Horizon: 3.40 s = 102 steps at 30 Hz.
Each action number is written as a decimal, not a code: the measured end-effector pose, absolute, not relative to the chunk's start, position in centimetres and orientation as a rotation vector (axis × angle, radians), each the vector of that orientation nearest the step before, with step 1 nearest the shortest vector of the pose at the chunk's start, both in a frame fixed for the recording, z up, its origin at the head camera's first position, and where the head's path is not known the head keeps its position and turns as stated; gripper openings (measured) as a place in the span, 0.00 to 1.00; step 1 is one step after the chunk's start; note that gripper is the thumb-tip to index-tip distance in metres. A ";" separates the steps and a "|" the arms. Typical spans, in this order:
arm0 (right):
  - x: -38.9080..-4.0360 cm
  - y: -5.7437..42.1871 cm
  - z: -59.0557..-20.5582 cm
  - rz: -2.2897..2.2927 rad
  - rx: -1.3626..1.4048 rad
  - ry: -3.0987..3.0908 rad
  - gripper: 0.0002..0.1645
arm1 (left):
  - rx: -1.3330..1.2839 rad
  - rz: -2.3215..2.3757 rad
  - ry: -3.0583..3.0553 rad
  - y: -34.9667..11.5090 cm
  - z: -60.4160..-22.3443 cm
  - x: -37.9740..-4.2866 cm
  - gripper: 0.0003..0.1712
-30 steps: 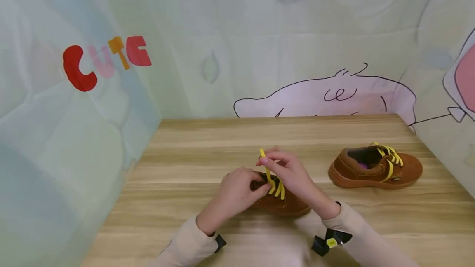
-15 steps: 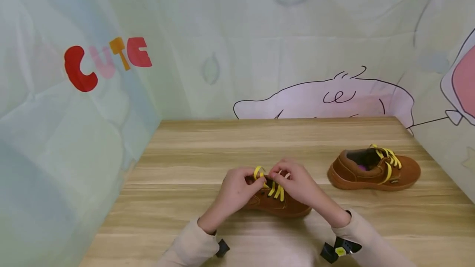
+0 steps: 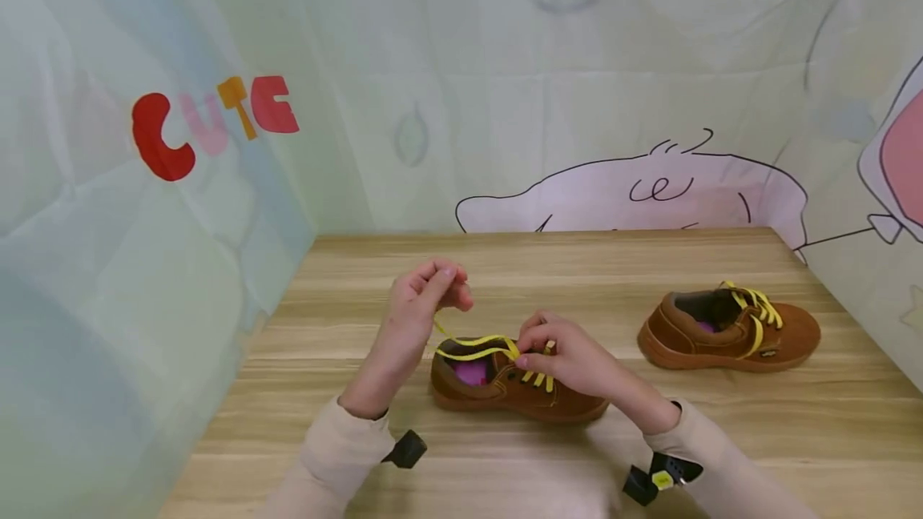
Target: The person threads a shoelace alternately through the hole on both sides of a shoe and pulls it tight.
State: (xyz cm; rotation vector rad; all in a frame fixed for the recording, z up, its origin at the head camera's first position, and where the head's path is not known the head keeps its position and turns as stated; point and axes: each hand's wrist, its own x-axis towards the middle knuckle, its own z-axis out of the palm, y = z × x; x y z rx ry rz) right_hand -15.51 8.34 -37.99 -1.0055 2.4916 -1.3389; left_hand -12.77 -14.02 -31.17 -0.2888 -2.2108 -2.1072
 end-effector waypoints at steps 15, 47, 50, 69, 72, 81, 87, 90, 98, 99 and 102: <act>-16.4 8.1 -37.4 -1.228 -0.922 2.619 0.10 | -0.773 -0.635 -2.834 -12.4 -34.7 -13.3 0.05; -16.1 9.6 -35.7 -1.785 -0.522 2.314 0.15 | -0.990 -0.488 -2.874 -11.0 -35.8 -16.6 0.08; -16.7 9.9 -36.1 -1.682 -0.543 2.423 0.13 | -1.011 -0.494 -2.857 -10.9 -35.8 -16.5 0.08; -18.2 9.9 -37.0 -0.937 -1.208 2.913 0.05 | -1.093 -0.358 -2.701 -11.8 -36.7 -15.3 0.06; -18.2 9.9 -37.4 -0.676 -1.485 3.003 0.04 | -1.090 -0.384 -2.680 -11.9 -36.9 -15.3 0.06; -18.0 9.4 -37.5 -0.477 -1.601 3.016 0.05 | -1.063 -0.447 -2.665 -12.1 -37.2 -15.3 0.06; -18.0 9.1 -37.4 -0.602 -1.537 2.927 0.06 | -1.088 -0.411 -2.524 -12.0 -37.8 -15.3 0.04; -18.2 9.0 -37.5 -0.691 -1.504 2.880 0.08 | -1.099 -0.305 -2.452 -11.9 -37.8 -14.8 0.08; -17.9 8.3 -37.4 -0.738 -1.450 2.886 0.08 | -0.823 -0.108 -2.575 -11.7 -37.2 -13.3 0.09; -17.9 8.3 -37.4 -0.747 -1.432 2.887 0.08 | -0.813 -0.126 -2.584 -11.5 -37.2 -13.4 0.10; -17.9 8.2 -37.3 -0.774 -1.393 2.886 0.07 | -0.830 -0.236 -2.603 -11.1 -37.6 -13.6 0.10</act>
